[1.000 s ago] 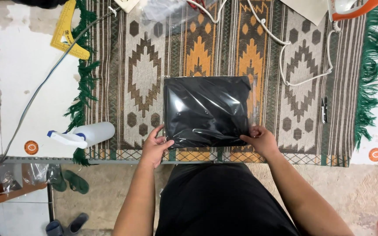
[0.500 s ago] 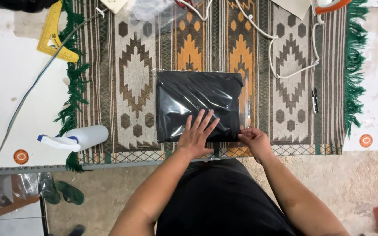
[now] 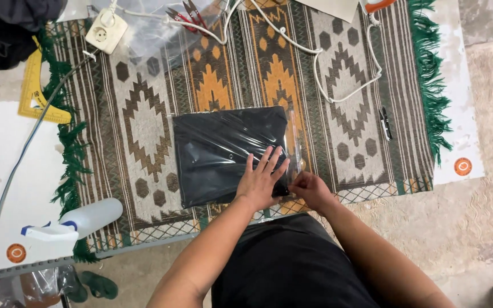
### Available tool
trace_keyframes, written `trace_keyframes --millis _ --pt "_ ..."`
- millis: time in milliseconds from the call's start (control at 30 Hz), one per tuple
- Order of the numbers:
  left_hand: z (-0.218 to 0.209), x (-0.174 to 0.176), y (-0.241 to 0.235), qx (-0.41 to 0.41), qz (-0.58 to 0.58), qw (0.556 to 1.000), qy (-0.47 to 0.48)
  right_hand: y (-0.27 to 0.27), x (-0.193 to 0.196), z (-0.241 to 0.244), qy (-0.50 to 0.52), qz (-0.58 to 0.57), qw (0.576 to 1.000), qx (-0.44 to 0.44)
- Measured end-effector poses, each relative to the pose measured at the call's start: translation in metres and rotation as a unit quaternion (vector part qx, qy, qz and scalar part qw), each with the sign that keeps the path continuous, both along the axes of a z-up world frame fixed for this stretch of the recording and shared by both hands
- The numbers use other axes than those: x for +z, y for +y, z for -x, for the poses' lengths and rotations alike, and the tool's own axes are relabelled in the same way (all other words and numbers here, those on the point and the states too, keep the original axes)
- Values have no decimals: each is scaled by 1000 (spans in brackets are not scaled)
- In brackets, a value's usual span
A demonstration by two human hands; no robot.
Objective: Folding a black shirt and carefully placing it into a plastic bag for packaging.
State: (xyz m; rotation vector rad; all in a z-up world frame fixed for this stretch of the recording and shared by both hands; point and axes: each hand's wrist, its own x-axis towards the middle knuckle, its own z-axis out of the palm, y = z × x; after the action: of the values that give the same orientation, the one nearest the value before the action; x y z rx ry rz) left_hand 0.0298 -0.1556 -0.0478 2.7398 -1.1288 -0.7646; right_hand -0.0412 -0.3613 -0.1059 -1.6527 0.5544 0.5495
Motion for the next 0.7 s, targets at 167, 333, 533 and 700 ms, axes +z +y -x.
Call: trace_keyframes --millis 167,333,533,700 --pt "1 2 -2 0 -8 1000 -6 -7 -21 -2 28 -82 996 25" --pt "3 3 -13 12 -16 999 -25 -12 9 -18 87 -92 991 42" --pt "-13 9 -25 59 20 996 63 -33 0 -36 109 89 981 136" --pt "-36 28 -18 69 38 992 97 -20 21 -53 110 -1 994 -28"
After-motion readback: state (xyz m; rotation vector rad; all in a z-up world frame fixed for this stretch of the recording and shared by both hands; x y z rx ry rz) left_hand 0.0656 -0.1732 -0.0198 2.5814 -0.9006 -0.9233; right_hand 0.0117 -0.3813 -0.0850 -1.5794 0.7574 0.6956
